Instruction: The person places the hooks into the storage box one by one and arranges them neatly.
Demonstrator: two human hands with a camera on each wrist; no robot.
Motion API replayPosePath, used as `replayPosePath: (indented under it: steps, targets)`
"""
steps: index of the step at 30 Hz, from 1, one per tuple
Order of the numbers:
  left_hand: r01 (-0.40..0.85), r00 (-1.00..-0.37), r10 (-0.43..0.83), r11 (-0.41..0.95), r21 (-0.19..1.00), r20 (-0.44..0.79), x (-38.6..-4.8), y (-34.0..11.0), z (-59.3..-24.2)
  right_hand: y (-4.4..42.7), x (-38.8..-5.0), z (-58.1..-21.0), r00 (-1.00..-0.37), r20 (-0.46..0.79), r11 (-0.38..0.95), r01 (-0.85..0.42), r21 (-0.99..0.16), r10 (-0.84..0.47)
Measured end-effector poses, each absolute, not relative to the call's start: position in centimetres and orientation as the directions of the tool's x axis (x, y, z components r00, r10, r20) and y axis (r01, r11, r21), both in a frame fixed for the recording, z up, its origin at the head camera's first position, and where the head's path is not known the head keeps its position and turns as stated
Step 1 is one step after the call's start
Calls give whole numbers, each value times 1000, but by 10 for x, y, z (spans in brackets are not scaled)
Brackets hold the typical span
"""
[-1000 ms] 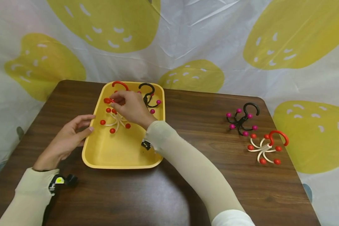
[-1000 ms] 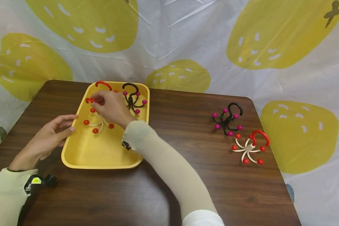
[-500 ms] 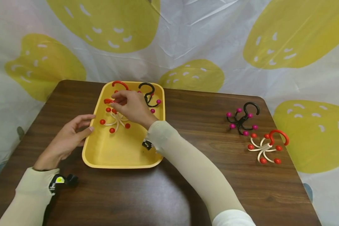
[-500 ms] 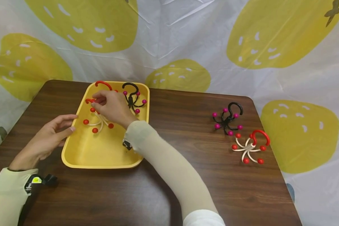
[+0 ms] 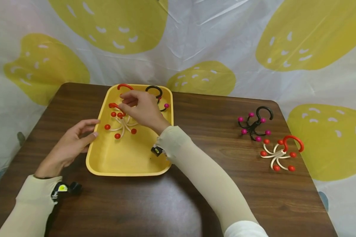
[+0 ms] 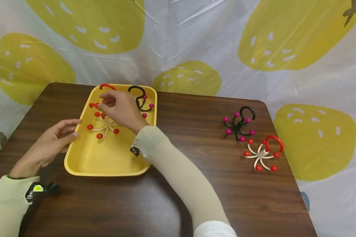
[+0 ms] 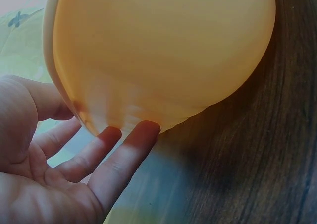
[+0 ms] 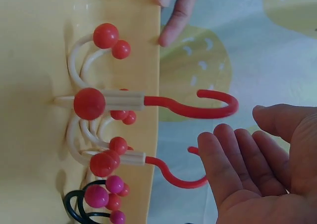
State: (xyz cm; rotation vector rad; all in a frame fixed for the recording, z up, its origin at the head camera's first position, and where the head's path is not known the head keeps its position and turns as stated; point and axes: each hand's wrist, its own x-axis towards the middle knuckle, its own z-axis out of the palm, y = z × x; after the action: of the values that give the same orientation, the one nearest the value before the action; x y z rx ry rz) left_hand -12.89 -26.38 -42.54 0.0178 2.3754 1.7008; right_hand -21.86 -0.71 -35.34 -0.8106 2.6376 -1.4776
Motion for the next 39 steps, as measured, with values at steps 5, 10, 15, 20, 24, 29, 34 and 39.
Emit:
replayPosePath:
  steps: [5,10,15,20,24,29,34,39]
  targets:
    - [-121,-976,133,334,935,-174,-129,-264,-425,3,-217,-350,-871,258,407,-434,-804,-418]
    - [-118,-976,132,338,934,-171,-128,-266,-426,13,-214,-344,-866,321,381,-465,-800,-383]
    - [-117,-977,130,340,933,-170,-128,-267,-427,23,-209,-338,-857,360,361,-489,-794,-369]
    - [-115,-977,130,334,936,-167,-128,-267,-427,33,-204,-335,-843,395,358,-519,-776,-366]
    - [-115,-978,128,334,936,-166,-127,-267,-428,42,-200,-333,-851,394,347,-508,-788,-349]
    - [-126,-976,125,343,931,-178,-128,-267,-428,53,-196,-328,-865,377,329,-480,-813,-330]
    - [-124,-976,128,341,932,-177,-128,-267,-428,63,-190,-322,-867,388,299,-478,-826,-313]
    - [-122,-976,130,338,933,-174,-128,-267,-429,75,-184,-316,-867,403,274,-480,-833,-294]
